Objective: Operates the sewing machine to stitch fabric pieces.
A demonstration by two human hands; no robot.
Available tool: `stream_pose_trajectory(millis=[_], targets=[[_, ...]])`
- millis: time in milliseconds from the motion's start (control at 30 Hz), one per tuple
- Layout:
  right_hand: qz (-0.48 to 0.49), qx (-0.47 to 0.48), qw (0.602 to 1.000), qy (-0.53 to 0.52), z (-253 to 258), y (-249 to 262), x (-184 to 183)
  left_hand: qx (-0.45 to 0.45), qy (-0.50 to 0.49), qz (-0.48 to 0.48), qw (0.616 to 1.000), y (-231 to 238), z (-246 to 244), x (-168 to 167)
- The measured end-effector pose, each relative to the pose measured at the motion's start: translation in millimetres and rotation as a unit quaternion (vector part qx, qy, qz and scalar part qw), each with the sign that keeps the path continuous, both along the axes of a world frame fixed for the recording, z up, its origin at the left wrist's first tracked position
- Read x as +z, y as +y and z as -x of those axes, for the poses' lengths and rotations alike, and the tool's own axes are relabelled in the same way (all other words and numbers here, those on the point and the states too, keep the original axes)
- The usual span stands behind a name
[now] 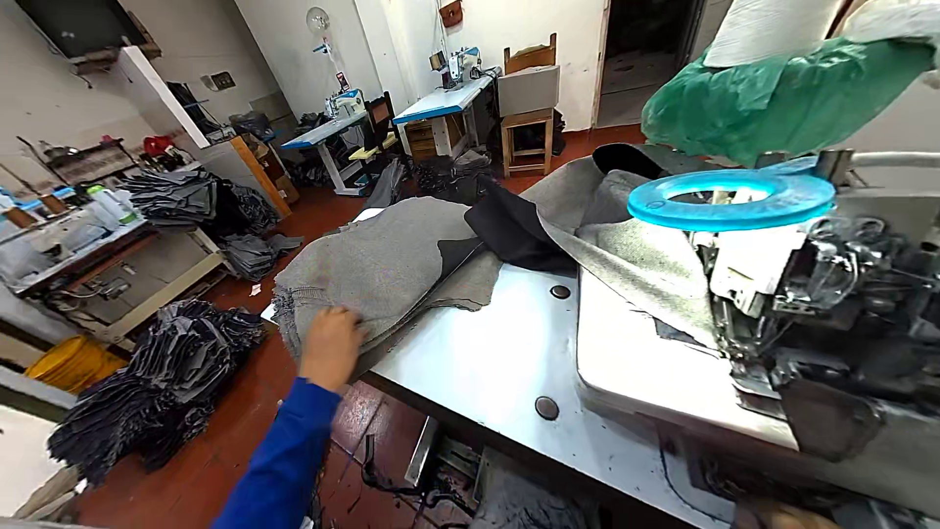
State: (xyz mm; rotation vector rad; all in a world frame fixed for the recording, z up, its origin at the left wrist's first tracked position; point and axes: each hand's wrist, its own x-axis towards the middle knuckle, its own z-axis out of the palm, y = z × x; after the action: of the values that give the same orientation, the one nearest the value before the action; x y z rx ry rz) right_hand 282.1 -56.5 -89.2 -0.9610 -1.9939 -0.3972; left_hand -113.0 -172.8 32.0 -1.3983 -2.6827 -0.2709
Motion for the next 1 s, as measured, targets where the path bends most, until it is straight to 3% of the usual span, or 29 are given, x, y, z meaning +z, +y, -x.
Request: stream_pose_trajectory(millis=[67,167,300,433,500,567,700,867,1000], targets=[[0.004,0.000,1.000,-0.006,-2.2,0.3,-2.4,0.016,-0.013,0.095,0.995,-21.5,24.4,9.7],[0.035,0.017,0.999,-0.011,-7.9,0.3,-2.0,-0.021,-0.003,0.271,0.962,-5.5,26.7,28.2],[0.169,0.108,0.980,0.010,-29.4,-5.5,3.7,-0.088,0.010,0.368,0.926,17.8,35.8,48.7],[0.252,0.183,0.947,0.074,-50.2,-21.3,11.1,-0.107,-0.004,0.323,0.940,27.0,46.6,75.6],[0.283,0.206,0.933,0.083,-52.7,-34.3,26.1,-0.114,-0.010,0.258,0.959,25.3,33.5,93.6],[0.351,0.274,0.892,0.074,-46.7,-43.9,45.1,-0.134,-0.059,0.213,0.966,22.9,2.4,105.4],[0.474,0.379,0.795,-0.008,-22.2,-51.0,67.5,-0.135,-0.186,0.298,0.926,38.3,-32.2,98.6],[0.505,0.400,0.763,-0.042,-18.2,-49.3,71.4,-0.113,-0.249,0.334,0.902,43.2,-34.0,120.3],[0.526,0.397,0.750,-0.055,-17.4,-47.7,64.5,-0.106,-0.268,0.347,0.893,51.1,-19.3,114.9]])
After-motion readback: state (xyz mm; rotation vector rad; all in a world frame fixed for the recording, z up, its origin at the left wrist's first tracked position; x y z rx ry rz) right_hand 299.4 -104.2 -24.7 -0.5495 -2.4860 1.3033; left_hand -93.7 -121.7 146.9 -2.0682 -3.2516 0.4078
